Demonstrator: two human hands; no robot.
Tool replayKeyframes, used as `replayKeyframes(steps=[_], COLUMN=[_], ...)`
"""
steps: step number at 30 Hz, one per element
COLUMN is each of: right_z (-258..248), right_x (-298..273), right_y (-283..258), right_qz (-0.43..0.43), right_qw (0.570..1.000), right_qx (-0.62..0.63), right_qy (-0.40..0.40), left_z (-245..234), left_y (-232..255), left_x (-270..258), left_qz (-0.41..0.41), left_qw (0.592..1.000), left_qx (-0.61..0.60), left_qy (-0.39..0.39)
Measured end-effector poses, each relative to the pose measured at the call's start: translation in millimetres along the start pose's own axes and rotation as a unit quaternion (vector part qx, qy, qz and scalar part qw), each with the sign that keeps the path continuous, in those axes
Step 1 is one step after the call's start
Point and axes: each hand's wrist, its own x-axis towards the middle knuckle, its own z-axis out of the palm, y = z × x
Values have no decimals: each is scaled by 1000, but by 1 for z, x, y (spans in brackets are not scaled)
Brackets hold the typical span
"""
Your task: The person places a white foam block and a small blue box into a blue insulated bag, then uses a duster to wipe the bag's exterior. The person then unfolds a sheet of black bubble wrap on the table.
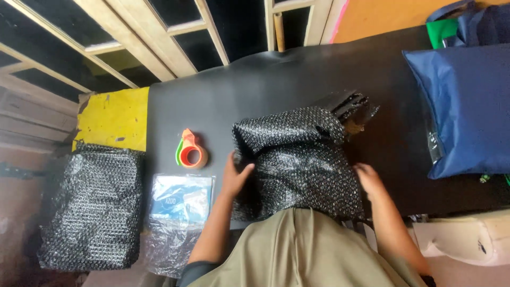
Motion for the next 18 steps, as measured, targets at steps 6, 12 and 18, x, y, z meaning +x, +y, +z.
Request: replayKeyframes(steps=[6, 12, 18], right_z=[28, 91, 116], right_x=[-5, -14, -7], right_y=[-8, -32, -38], right_qz=[-53, -106, -148], right_qw=[994, 990, 984], right_qx=[-33, -53, -80], right_qy=[-93, -80, -64], left_z=[53, 54, 50], left_y=[-46, 13, 27], left_x=[29, 4, 1], left_qz=[-186, -218, -227], left_qw=[978, 946, 936], left_qx=[-39, -90, -51], left_qy=[-83, -222, -264])
